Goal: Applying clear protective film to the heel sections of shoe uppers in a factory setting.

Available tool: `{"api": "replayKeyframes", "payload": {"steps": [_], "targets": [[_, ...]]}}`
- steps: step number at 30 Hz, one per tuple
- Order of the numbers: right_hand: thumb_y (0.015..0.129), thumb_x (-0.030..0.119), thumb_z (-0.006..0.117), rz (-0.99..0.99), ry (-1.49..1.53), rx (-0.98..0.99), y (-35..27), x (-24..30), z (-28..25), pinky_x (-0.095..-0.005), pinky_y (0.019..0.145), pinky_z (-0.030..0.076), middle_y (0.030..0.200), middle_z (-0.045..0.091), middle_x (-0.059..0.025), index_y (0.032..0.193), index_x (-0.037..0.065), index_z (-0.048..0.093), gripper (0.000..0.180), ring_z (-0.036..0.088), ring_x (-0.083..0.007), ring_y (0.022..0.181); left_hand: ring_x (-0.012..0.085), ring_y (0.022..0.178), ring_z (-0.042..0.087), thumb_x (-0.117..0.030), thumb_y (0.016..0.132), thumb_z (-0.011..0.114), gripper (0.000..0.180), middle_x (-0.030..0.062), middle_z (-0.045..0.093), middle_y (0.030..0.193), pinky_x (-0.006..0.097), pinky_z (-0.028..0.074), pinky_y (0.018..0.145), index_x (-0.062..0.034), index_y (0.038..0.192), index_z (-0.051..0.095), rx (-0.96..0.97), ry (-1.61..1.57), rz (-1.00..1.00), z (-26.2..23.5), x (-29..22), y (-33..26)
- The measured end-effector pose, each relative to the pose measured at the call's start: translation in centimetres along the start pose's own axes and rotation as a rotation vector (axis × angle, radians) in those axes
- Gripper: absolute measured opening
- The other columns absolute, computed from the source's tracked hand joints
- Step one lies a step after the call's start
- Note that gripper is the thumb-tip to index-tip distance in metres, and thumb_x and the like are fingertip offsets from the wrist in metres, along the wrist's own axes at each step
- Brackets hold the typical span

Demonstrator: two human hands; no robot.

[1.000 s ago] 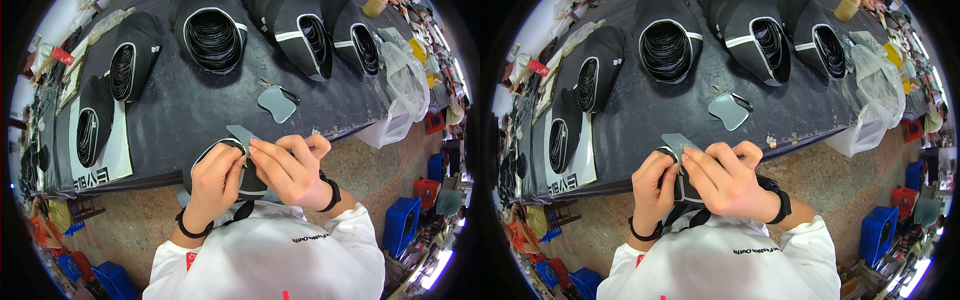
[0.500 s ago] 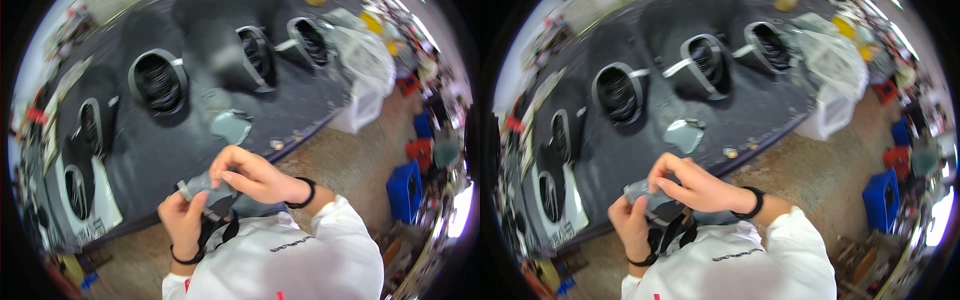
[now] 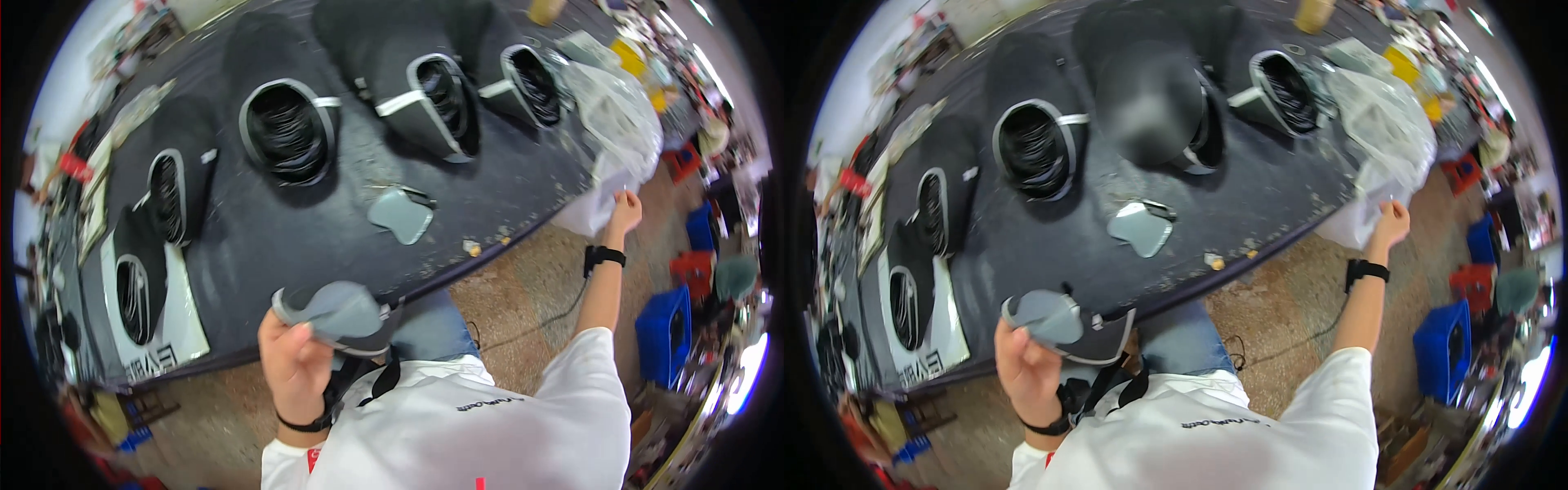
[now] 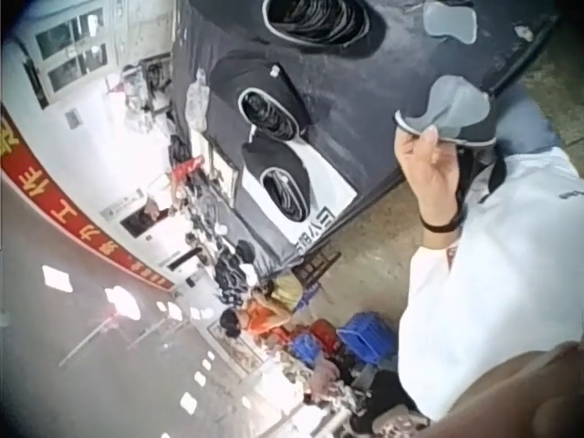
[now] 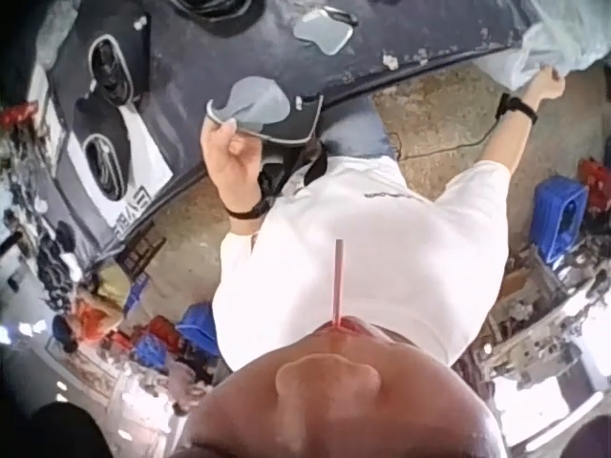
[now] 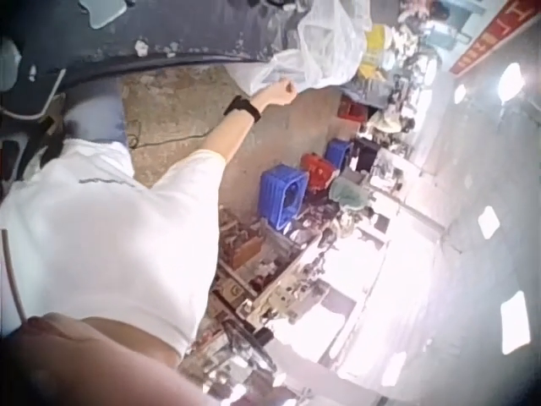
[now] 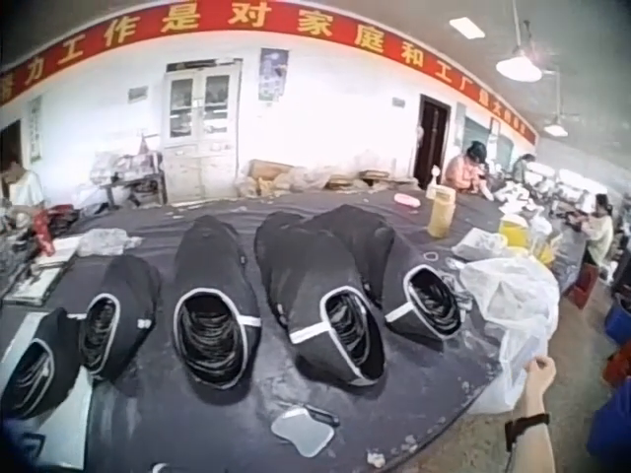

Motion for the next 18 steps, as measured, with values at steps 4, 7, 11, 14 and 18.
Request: {"api": "replayKeyframes", "payload": {"steps": [4,7,11,14,18], "targets": [[0.077,0.015,0.047,-0.029,-0.602,0.619,0.3,-11.5,5.7,-0.0313,0.059,0.042,0.066,0.06,-0.0088,0.084,-0.002,0.065,0.026,0.053,-0.0177,0.06,0.0315,0.104,0.053,-0.006,0.078,0.05,0.036,0.0208,0.053,0.111,0.042,0.044,0.09,0.0059,0.112,0.044,0.002,-0.167,-0.13,0.1,1.9,0.3],[0.079,0.011,0.041,0.309,-0.27,0.674,-1.2,-15.2,5.6,-0.0351,0.075,0.044,0.095,0.06,-0.0238,0.103,-0.008,0.056,0.033,0.057,-0.0286,0.09,0.0337,0.106,0.052,-0.003,0.079,0.048,0.035,0.0235,0.052,0.111,0.043,0.044,0.091,0.0075,0.111,0.044,0.024,-0.184,-0.217,0.3,2.9,0.5],[0.083,0.015,0.046,-0.384,-0.96,0.531,-4.0,-3.0,5.6,-0.0395,0.074,0.043,0.096,0.058,-0.0198,0.11,-0.001,0.053,0.032,0.056,-0.0293,0.085,0.0257,0.1,0.057,-0.001,0.081,0.048,0.034,0.0189,0.055,0.108,0.038,0.047,0.087,0.007,0.114,0.044,0.045,-0.194,-0.302,0.7,4.1,0.9],[0.081,0.013,0.056,-0.805,-0.716,0.26,-11.5,13.4,5.0,-0.0364,0.07,0.044,0.085,0.057,-0.0126,0.108,0.005,0.056,0.027,0.056,-0.0241,0.079,0.0242,0.096,0.058,0.001,0.08,0.049,0.033,0.018,0.056,0.107,0.036,0.047,0.085,0.0072,0.112,0.046,0.05,-0.172,-0.324,1.2,4.9,1.1],[0.075,0.01,0.066,-0.079,0.235,1.202,-26.9,23.7,7.7,-0.024,0.069,0.043,0.085,0.055,-0.0034,0.1,0.005,0.057,0.027,0.054,-0.0125,0.078,0.0227,0.097,0.057,0.002,0.078,0.051,0.033,0.0177,0.056,0.107,0.035,0.047,0.086,0.0075,0.111,0.047,0.053,-0.16,-0.371,2.1,6.4,0.8]]}}
Point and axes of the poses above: each hand's wrist, its own y-axis towards the middle knuckle, its own z-axis out of the palm, x = y × z, the point moved 9 cm from there along y, towards the middle knuckle
